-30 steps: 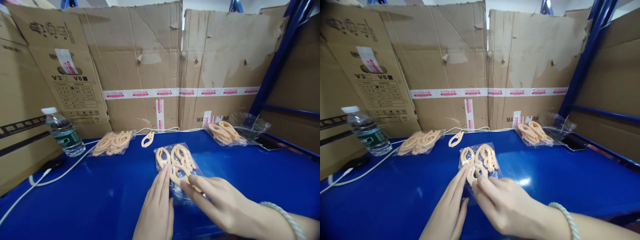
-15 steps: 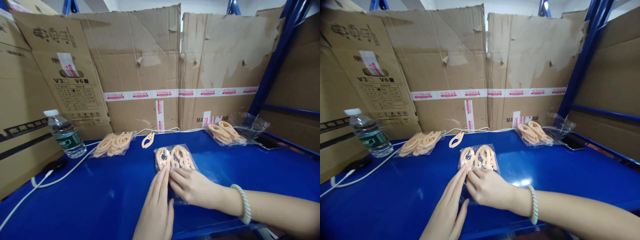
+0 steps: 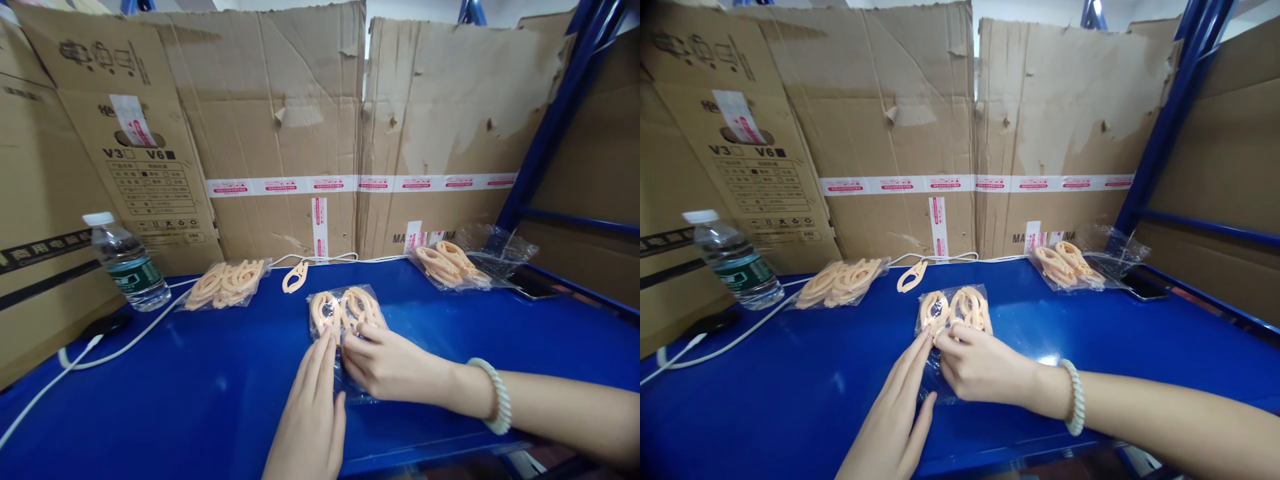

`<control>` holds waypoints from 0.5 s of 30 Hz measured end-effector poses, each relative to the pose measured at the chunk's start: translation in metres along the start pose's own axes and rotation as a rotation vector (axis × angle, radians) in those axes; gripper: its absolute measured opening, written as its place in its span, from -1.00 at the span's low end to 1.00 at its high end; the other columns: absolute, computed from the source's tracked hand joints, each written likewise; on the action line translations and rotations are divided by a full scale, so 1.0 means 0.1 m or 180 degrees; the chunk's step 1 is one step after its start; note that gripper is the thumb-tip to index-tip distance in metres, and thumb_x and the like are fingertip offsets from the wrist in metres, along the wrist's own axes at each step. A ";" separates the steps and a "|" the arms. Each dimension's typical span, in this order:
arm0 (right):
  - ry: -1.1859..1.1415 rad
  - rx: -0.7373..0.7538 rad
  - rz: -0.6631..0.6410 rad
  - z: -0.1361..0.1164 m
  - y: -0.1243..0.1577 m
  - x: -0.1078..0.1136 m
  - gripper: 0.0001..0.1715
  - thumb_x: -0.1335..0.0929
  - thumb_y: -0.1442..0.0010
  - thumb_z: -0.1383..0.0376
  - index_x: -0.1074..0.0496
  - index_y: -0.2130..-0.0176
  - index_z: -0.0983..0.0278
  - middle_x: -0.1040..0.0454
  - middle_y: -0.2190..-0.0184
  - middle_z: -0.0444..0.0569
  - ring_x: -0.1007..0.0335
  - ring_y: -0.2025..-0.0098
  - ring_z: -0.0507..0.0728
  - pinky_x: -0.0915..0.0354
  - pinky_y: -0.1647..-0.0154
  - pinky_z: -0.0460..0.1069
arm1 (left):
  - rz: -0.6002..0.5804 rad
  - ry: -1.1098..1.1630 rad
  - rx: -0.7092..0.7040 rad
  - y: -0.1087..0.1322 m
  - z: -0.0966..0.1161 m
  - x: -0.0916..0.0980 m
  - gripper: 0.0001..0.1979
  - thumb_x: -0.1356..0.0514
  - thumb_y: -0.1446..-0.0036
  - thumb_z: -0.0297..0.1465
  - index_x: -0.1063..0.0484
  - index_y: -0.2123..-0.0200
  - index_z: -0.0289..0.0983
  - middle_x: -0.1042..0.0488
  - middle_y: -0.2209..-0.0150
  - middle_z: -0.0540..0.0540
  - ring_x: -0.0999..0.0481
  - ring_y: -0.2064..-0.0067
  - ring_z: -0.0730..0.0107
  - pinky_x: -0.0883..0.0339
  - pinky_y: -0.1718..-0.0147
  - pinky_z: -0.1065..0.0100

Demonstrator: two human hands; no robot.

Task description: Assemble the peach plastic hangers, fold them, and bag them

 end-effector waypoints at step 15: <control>-0.0626 -0.0627 0.0797 0.59 0.26 0.44 -0.68 -0.28 -0.25 0.40 -0.37 0.54 0.29 -0.26 0.60 -0.10 -0.10 0.46 0.09 -0.01 0.43 0.03 | -0.0169 -0.0712 -0.0481 0.02 0.02 -0.06 -0.55 0.00 -0.29 -0.46 -0.22 -0.24 -0.29 -0.27 -0.26 -0.12 -0.29 -0.25 0.09 -0.43 -0.08 0.15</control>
Point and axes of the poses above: each hand's wrist, its own y-axis away from the middle knuckle, its own x-axis out of the back of the hand, z = x × y, the point moved 8 cm from there along -y, towards the middle knuckle
